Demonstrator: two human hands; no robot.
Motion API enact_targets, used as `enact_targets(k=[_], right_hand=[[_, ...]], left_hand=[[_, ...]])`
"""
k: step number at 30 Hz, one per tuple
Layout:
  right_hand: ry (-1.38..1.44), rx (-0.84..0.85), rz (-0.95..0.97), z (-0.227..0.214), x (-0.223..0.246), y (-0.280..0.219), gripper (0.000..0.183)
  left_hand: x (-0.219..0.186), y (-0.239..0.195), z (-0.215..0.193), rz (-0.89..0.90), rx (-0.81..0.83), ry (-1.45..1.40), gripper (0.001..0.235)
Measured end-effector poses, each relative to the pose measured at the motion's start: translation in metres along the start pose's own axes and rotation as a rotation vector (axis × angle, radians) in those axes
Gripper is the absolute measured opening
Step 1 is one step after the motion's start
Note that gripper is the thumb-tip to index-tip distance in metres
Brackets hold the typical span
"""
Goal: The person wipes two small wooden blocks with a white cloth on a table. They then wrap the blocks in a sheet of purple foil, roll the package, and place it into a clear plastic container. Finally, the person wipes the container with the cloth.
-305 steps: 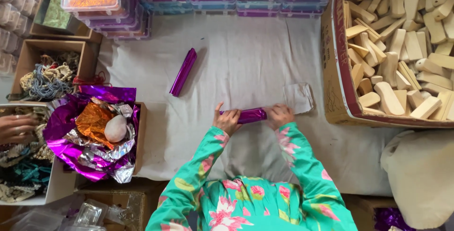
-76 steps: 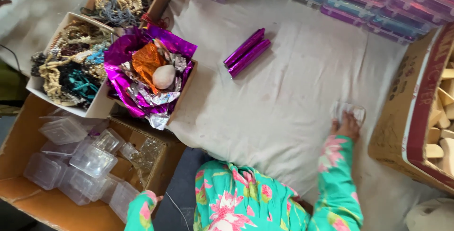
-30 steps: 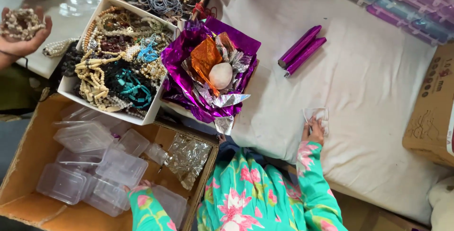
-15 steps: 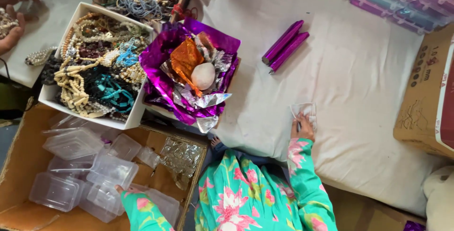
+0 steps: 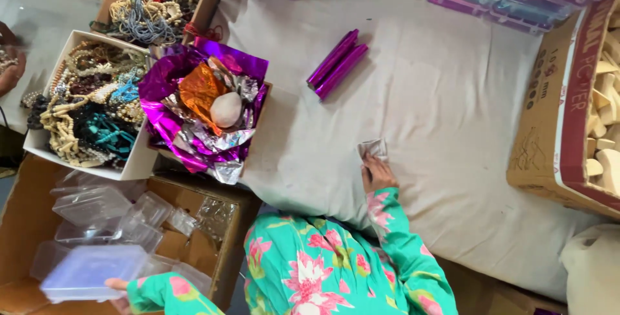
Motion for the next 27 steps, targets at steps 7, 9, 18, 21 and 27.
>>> enact_targets(k=[7,9,18,21,27], right_hand=[[0.372,0.198,0.331,0.014,-0.114,-0.001,0.025],[0.646,0.325,0.511,0.019,-0.164,-0.003,0.028],[0.777,0.14,1.006,-0.037,-0.324,-0.051,0.033],[1.259,0.078,1.116,-0.036,-0.334,-0.072,0.026],[1.054,-0.003,0.956,-0.015,-0.361,-0.071,0.02]], left_hand=[[-0.145,-0.136,0.093,0.236,0.012,0.014,0.049],[-0.185,-0.182,0.117,0.5,0.244,-0.181,0.051],[-0.286,-0.47,0.186,1.309,0.952,-0.32,0.084],[-0.263,-0.568,0.203,1.443,1.225,-0.462,0.067],[-0.136,-0.678,0.243,1.82,1.692,-0.08,0.092]])
Point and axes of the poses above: each hand's wrist, its own y-axis towards the middle knuckle, its own z-axis out of the palm, x = y × z, the point moved 7 cm from there along y, towards the middle knuckle, and after that the axes turned 11 degrees about z, right-handed, at the moved point
